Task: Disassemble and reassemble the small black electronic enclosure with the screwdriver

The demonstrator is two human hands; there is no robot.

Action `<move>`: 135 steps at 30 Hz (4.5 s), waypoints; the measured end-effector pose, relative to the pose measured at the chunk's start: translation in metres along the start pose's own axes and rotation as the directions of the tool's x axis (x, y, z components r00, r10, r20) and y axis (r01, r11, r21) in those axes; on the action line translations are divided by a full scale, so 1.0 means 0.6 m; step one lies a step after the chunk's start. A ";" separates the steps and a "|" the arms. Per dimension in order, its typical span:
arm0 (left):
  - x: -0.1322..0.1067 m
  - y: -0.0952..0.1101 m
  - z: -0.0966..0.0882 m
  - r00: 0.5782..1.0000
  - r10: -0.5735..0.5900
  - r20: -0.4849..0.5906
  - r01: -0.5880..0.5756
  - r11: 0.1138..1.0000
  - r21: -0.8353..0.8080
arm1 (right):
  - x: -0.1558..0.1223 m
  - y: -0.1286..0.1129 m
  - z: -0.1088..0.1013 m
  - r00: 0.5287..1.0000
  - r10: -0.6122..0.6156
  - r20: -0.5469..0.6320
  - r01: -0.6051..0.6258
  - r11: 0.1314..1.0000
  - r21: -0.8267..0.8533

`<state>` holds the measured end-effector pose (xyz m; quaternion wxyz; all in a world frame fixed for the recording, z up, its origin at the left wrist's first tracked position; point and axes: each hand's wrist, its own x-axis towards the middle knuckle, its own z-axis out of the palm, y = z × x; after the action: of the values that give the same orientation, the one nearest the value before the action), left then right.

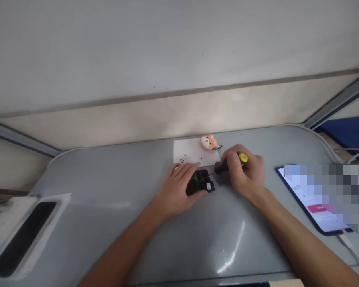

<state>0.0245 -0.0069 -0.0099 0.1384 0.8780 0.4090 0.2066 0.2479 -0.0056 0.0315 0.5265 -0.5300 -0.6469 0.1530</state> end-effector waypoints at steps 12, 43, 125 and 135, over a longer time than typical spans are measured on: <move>0.001 -0.002 0.001 0.999 0.006 0.034 -0.005 1.000 -0.023 | 0.001 0.006 0.007 0.999 -0.016 0.051 0.017 0.999 -0.034; 0.001 -0.003 0.000 0.998 0.023 0.050 -0.022 0.999 -0.029 | -0.005 0.010 0.011 0.993 -0.108 0.055 0.112 0.991 -0.076; 0.001 -0.003 0.004 0.998 0.042 0.046 -0.039 0.998 -0.055 | 0.011 0.003 0.033 0.906 0.148 0.396 -0.404 0.576 0.710; 0.002 -0.007 0.003 0.996 0.084 0.007 -0.084 0.995 -0.056 | 0.014 0.016 0.048 0.929 0.156 0.336 -0.364 0.558 0.746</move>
<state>0.0233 -0.0038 -0.0130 0.1557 0.8912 0.3652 0.2194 0.2298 0.0157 0.0171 0.5989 -0.3073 -0.4801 0.5625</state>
